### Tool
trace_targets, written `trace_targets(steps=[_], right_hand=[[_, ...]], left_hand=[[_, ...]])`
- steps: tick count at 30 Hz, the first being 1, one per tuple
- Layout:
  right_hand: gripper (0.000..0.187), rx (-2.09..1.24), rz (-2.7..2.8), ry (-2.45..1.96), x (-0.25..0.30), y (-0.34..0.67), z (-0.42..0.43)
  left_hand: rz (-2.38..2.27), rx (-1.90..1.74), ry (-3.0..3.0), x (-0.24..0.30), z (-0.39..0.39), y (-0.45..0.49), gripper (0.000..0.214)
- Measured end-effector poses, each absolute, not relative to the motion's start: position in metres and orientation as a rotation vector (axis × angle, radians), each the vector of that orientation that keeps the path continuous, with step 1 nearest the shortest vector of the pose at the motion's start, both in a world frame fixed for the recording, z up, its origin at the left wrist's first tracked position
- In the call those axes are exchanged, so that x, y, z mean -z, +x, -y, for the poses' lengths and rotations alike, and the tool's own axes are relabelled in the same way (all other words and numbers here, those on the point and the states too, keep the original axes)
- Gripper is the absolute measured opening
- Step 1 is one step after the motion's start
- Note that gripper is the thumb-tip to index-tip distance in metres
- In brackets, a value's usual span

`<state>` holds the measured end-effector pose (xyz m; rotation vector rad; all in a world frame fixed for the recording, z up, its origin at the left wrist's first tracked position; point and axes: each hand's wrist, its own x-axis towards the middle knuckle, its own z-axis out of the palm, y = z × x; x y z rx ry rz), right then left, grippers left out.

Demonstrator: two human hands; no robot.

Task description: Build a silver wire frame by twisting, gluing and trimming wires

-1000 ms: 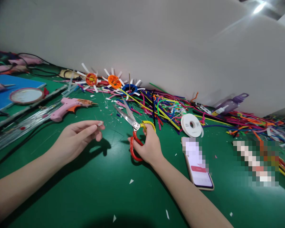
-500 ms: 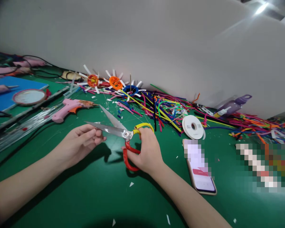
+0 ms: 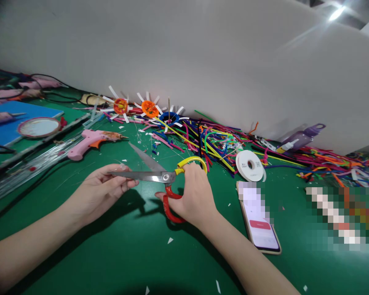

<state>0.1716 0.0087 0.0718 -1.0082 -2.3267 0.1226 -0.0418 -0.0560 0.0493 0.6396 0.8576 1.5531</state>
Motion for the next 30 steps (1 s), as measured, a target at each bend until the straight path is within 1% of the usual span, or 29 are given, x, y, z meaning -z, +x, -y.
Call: trace_targets(steps=[3,8,12,16,27,30], right_hand=[[0.043,0.092,2.345,-0.943,-0.071,0.171,-0.006],[0.039,0.212,2.339,-0.851,-0.069,0.171,-0.004],[0.040,0.218,2.341,-0.828,-0.069,0.171,-0.002],[0.041,0.194,2.335,-0.786,-0.070,0.170,0.002],[0.041,0.120,2.354,-0.816,-0.072,0.167,0.012],[0.040,0.109,2.349,-0.822,-0.072,0.167,0.013]], left_hand=[[-0.892,-1.547,0.656,-0.051,0.058,-0.041,0.020],[-1.063,-1.456,0.688,-0.057,0.061,-0.038,0.025],[-1.125,-1.421,0.755,-0.058,0.061,-0.038,0.022],[-1.048,-1.425,0.774,-0.057,0.062,-0.036,0.015],[-1.008,-1.332,0.834,-0.054,0.071,-0.033,0.019],[-1.045,-1.310,0.863,-0.052,0.071,-0.033,0.017]])
